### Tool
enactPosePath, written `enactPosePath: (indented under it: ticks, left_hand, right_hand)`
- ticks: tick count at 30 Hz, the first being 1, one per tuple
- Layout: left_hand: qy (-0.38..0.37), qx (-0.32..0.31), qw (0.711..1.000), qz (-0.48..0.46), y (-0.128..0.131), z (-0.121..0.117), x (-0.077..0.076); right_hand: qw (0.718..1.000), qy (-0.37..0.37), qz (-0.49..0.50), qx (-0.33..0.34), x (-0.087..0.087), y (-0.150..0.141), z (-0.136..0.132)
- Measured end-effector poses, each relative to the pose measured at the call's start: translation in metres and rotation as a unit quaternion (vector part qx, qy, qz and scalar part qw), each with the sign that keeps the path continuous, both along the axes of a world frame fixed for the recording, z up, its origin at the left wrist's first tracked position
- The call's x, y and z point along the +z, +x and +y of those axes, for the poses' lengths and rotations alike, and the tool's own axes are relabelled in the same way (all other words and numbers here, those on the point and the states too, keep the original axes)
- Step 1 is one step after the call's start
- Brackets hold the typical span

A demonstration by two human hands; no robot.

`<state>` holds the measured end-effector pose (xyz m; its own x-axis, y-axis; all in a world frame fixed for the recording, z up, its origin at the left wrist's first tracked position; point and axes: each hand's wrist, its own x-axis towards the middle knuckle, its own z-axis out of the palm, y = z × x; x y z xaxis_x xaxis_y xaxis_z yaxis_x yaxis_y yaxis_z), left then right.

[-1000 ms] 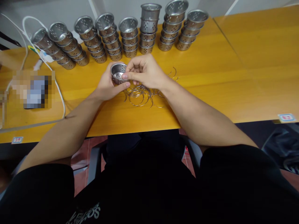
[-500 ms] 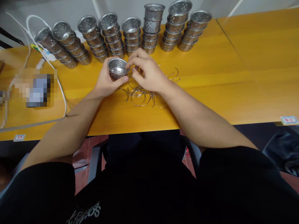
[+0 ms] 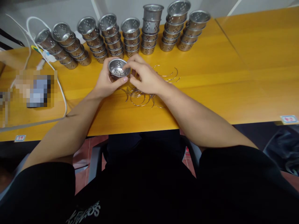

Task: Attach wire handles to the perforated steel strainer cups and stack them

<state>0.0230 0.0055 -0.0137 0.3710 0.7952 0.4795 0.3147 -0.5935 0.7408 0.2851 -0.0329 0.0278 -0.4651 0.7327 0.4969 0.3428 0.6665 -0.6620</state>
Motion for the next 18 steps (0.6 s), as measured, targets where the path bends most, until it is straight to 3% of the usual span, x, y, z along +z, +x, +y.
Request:
enactPosePath:
  ticks: [5, 10, 18]
  left_hand:
    - [0.046, 0.066, 0.997, 0.005, -0.030, 0.024, -0.006]
    - [0.014, 0.095, 0.995, 0.001, -0.058, 0.050, -0.017]
    - [-0.025, 0.103, 0.994, 0.003, -0.064, 0.081, -0.039]
  right_hand:
    - [0.996, 0.025, 0.048, -0.064, -0.002, 0.012, 0.015]
    - [0.990, 0.056, 0.086, -0.096, -0.011, 0.026, 0.038]
    - [0.993, 0.037, 0.064, -0.092, -0.013, 0.025, 0.037]
